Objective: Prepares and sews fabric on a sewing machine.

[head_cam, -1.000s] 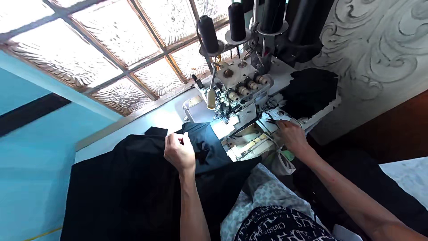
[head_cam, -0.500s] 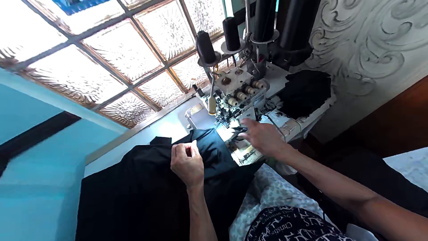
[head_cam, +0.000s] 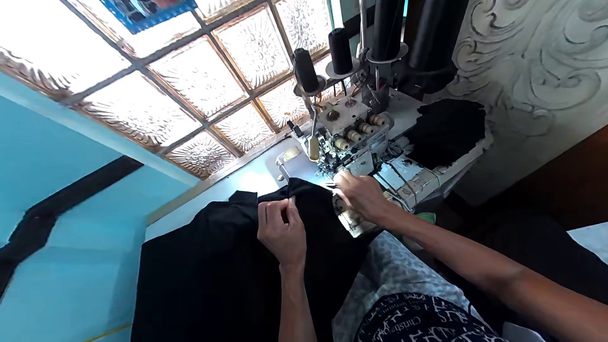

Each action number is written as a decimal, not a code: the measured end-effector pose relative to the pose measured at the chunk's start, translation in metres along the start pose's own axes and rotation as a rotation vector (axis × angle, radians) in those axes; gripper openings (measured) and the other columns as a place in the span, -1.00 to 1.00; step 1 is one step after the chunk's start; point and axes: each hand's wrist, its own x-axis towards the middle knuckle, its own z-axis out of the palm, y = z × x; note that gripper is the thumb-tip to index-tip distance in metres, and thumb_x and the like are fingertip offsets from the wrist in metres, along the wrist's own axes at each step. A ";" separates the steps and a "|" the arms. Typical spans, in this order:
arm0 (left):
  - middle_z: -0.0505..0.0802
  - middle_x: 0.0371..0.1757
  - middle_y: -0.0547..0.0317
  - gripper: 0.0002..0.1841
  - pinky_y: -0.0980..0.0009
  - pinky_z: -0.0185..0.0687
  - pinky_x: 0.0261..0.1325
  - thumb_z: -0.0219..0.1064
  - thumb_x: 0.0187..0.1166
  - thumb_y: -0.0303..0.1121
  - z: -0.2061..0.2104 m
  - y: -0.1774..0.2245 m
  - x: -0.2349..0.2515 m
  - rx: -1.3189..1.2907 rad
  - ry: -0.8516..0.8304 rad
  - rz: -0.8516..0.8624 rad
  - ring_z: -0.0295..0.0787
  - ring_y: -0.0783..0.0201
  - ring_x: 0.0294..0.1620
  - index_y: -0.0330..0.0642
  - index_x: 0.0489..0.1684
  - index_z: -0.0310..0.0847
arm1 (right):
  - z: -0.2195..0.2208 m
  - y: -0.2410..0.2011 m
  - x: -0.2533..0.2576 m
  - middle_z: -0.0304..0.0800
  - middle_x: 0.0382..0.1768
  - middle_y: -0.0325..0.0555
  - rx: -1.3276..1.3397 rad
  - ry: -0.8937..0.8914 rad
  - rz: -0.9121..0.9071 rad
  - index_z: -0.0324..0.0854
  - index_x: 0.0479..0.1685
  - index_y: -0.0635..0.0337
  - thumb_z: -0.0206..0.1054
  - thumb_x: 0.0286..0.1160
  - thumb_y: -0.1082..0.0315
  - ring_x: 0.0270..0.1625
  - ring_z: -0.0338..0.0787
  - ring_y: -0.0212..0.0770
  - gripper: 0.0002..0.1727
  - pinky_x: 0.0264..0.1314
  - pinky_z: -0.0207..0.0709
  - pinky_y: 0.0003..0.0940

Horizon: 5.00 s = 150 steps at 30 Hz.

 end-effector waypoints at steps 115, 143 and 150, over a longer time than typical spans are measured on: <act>0.91 -0.23 0.20 -0.82 0.72 0.65 0.13 0.38 0.61 -0.40 -0.077 0.040 -0.043 -0.547 -0.748 -0.078 0.79 0.65 -0.10 -0.38 -0.24 0.80 | 0.026 -0.038 -0.069 0.81 -0.43 -0.25 1.615 -0.319 0.697 0.74 -0.05 0.34 0.37 0.47 0.64 -0.44 0.70 -0.54 -0.84 -0.32 0.61 -0.61; 0.77 -0.25 0.40 -0.86 0.72 0.68 -0.19 0.40 0.39 -0.69 -0.054 0.012 -0.073 -0.548 -0.490 -0.572 0.69 0.66 -0.31 -0.26 -0.27 0.76 | 0.027 -0.054 -0.072 0.87 -0.33 -0.19 1.555 -0.465 0.650 0.73 0.06 0.41 0.26 0.54 0.69 -0.32 0.75 -0.56 -0.77 -0.15 0.64 -0.62; 0.86 -0.15 0.37 -0.76 0.66 0.69 -0.01 0.35 0.53 -0.60 -0.052 0.001 -0.078 -0.543 -0.590 -0.632 0.75 0.65 -0.17 -0.30 0.10 0.77 | 0.030 -0.053 -0.073 0.84 -0.35 -0.18 1.445 -0.458 0.523 0.68 0.14 0.35 0.23 0.56 0.67 -0.36 0.71 -0.55 -0.73 -0.17 0.60 -0.58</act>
